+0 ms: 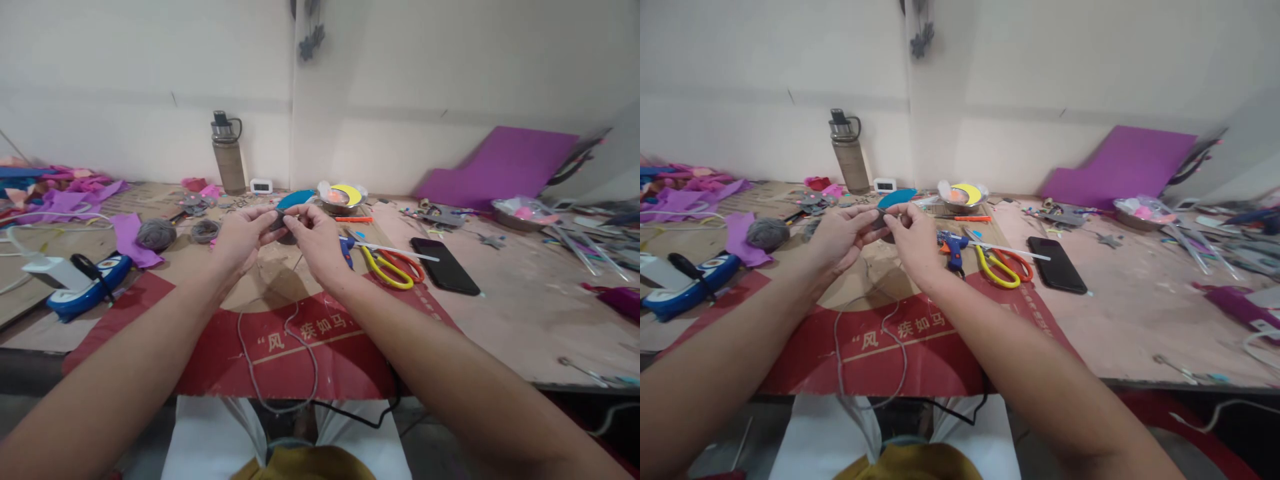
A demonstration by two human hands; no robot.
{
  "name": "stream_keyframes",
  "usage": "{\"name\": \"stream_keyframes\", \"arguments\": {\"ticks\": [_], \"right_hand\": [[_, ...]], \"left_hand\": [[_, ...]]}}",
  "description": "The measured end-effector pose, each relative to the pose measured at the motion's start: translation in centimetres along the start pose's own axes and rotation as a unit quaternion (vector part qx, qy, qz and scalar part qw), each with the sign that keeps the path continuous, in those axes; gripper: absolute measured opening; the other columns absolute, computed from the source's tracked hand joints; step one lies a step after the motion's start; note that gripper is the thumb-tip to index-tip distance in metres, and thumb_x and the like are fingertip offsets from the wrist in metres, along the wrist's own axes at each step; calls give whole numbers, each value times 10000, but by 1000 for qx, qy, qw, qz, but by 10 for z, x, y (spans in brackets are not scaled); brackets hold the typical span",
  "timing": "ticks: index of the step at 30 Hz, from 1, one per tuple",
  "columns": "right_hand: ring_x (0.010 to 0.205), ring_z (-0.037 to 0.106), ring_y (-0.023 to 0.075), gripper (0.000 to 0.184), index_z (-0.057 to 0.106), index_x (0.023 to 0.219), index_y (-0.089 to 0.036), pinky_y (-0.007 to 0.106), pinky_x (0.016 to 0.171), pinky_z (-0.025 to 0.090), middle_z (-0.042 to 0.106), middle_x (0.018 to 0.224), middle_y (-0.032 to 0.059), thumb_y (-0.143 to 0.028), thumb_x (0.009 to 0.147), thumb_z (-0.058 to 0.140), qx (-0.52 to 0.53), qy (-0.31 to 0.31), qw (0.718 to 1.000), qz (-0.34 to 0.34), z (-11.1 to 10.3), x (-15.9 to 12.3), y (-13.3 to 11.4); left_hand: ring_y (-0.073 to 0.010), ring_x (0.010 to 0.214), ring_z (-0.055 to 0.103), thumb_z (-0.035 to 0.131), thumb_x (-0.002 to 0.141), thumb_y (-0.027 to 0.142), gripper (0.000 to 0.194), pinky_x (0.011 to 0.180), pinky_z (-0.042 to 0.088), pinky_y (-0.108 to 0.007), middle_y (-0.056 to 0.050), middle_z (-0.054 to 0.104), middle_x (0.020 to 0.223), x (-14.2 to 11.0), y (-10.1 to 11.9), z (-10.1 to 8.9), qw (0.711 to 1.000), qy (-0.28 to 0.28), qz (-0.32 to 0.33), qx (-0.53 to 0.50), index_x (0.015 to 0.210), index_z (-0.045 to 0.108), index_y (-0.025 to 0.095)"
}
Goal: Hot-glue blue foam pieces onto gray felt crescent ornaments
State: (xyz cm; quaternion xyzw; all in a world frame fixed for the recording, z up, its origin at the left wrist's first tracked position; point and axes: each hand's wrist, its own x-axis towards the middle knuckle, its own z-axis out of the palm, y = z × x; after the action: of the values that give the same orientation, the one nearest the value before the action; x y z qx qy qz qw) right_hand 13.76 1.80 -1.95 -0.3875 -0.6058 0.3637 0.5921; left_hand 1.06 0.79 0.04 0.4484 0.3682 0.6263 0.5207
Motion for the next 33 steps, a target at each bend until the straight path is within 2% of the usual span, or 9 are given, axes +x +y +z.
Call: {"name": "stream_keyframes", "arguments": {"ticks": [4,13,19,27,33], "right_hand": [[608,354,102,107,644,832,-204,263,597,333,382,639,-48,-303,796,631,3,16,1000,-10,-3,2,3],[598,337,100,97,646,799,-206,263,602,325,348,619,-54,-303,796,634,-2,13,1000,-11,-4,0,-1],[592,347,94,108,640,802,-194,261,595,339,418,627,-48,-301,796,633,33,1,999,7,-3,0,-1],[632,428,100,84,587,766,-186,272,631,366,481,663,-37,-244,799,637,-17,51,998,-40,-5,-3,-7],[661,454,109,95,587,773,-194,276,651,377,499,681,-30,-264,816,637,-55,84,992,-74,-8,-3,-9]], "left_hand": [[-207,876,716,705,708,138,73,864,587,-397,-83,737,837,-2,2,1,1000,-23,-8,-4,780,705,126],[-166,781,681,733,675,225,110,820,598,-364,-42,698,763,-3,4,-1,1000,-10,-4,-3,696,665,142],[-150,767,670,728,696,200,108,833,593,-385,-27,670,747,-3,2,-1,1000,-6,0,-4,688,646,130],[-120,706,643,729,692,226,132,797,602,-362,-10,656,705,-4,1,2,999,33,21,3,671,642,129],[-140,711,661,746,701,267,168,782,606,-376,-15,656,711,-5,-1,2,999,28,30,19,682,639,138]]}}
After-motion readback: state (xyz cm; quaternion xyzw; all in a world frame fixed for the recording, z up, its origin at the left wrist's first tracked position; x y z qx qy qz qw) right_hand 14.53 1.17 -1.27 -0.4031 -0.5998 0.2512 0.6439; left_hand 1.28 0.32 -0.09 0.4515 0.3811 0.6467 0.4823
